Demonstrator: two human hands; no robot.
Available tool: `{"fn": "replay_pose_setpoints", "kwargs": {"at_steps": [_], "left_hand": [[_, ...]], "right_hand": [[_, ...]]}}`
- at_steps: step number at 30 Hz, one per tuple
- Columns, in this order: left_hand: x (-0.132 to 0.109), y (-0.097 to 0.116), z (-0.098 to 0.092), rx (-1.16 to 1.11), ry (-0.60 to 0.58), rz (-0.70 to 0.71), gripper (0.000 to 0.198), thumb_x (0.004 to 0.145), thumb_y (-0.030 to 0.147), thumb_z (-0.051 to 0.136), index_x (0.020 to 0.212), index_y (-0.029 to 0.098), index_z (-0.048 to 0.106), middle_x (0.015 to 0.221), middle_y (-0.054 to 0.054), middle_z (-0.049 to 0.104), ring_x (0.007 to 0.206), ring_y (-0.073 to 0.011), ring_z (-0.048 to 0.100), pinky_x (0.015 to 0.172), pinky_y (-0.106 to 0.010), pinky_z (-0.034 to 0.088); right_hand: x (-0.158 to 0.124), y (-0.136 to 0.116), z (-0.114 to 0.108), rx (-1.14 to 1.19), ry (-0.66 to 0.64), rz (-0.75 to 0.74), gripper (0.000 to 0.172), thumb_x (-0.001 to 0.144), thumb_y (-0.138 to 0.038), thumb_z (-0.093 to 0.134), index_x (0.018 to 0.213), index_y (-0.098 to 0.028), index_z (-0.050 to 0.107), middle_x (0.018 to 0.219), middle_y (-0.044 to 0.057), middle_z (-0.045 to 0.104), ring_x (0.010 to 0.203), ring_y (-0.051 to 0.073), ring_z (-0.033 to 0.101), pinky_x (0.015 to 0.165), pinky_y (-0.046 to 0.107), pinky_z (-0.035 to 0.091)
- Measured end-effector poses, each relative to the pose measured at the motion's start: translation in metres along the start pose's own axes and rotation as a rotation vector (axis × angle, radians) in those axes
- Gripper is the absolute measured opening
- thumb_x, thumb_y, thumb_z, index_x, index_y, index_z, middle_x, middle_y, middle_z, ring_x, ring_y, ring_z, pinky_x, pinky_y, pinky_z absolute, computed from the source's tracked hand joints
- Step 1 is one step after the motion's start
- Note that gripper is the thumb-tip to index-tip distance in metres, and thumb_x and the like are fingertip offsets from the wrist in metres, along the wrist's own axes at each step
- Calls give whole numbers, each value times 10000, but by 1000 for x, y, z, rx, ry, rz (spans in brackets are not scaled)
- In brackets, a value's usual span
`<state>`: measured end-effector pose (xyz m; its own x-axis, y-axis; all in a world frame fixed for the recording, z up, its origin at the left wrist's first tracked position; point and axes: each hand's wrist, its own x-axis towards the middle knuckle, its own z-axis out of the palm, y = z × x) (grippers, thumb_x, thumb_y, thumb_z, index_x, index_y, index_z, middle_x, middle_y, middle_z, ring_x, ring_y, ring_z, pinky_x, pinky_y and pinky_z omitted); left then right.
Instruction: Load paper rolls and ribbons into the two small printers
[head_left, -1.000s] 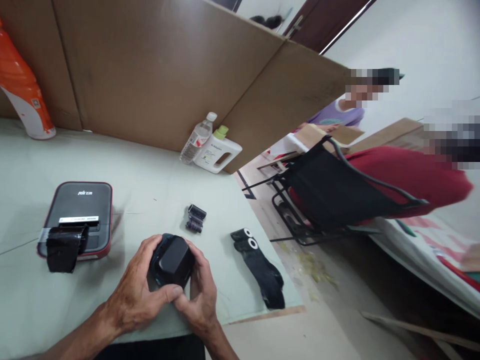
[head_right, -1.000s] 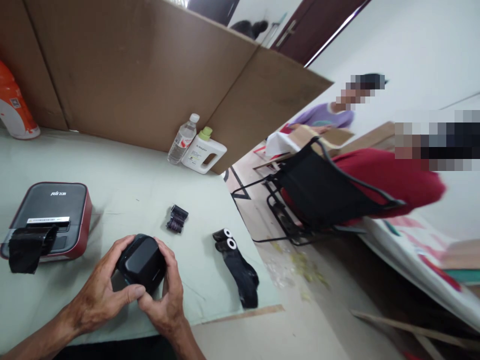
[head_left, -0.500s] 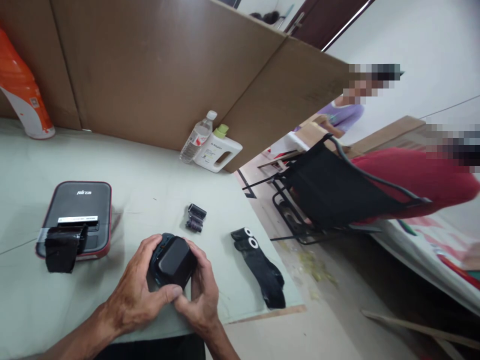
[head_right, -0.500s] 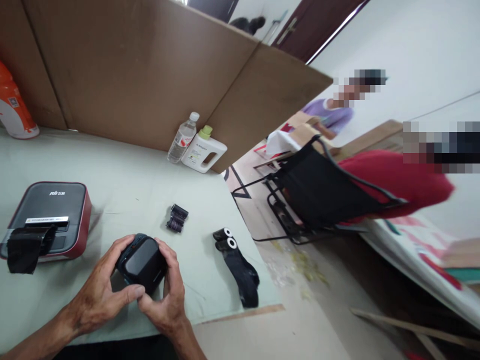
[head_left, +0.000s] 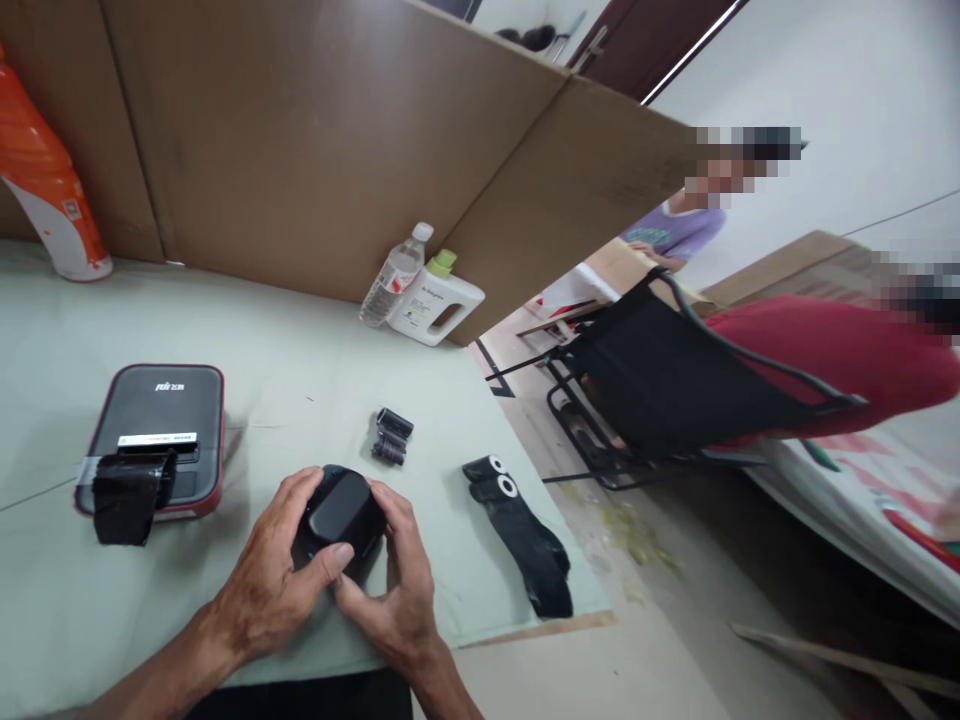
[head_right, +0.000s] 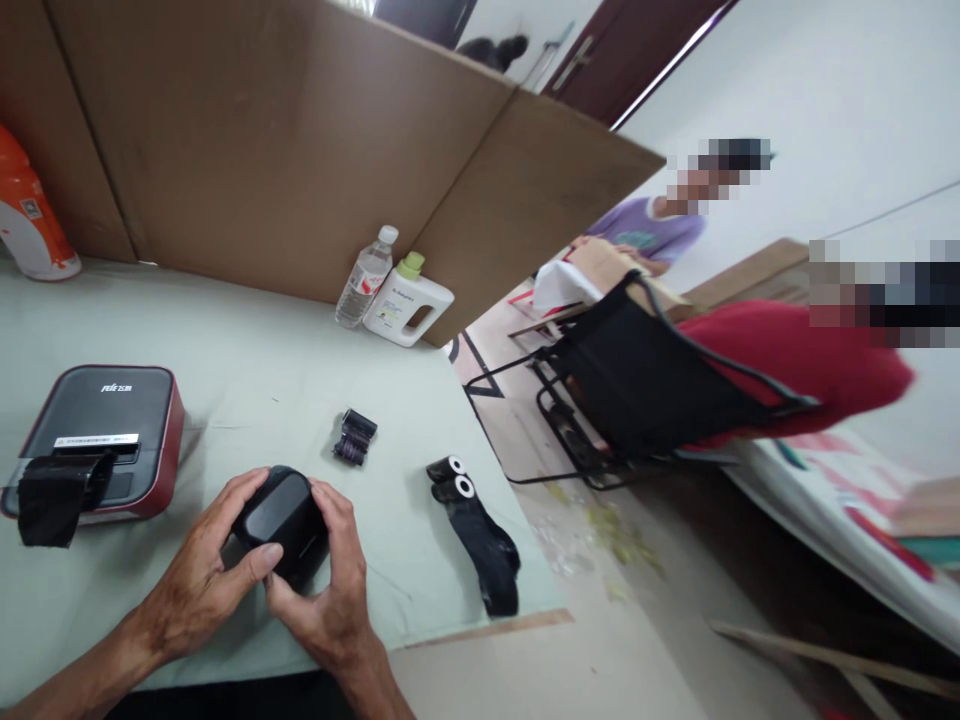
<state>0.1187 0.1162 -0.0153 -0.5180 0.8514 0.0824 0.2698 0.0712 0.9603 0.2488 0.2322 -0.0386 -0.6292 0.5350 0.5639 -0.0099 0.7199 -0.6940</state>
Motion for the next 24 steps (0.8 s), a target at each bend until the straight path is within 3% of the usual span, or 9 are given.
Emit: {"fn": "replay_pose_setpoints", "kwargs": {"at_steps": [14,20,24], "left_hand": [[11,-1,-7,-23,47,-34,498,981,412,583,1445,228,580,1457,-108,621,1338,-295,591,1193,-493,435],[19,-3,-11,51,71,-70,502,963,434,550,1393,183,618,1417,-125,650,1322,-294,609,1180,-498,441],[25,-6,-14,139,76,-100,535,962,440,523,1404,152,609,1447,-148,638,1360,-310,592,1179,-508,446]], "right_hand": [[18,-7,1,-81,-73,12,727,815,-198,697,1499,-237,454,1354,153,609,1264,340,612,1043,567,570],[21,1,8,-34,-98,37,725,809,-242,738,1485,-218,474,1357,159,608,1279,329,615,1079,532,553],[18,11,9,-6,-132,68,825,776,-280,810,1512,-195,448,1432,178,576,1350,342,572,1124,524,522]]}}
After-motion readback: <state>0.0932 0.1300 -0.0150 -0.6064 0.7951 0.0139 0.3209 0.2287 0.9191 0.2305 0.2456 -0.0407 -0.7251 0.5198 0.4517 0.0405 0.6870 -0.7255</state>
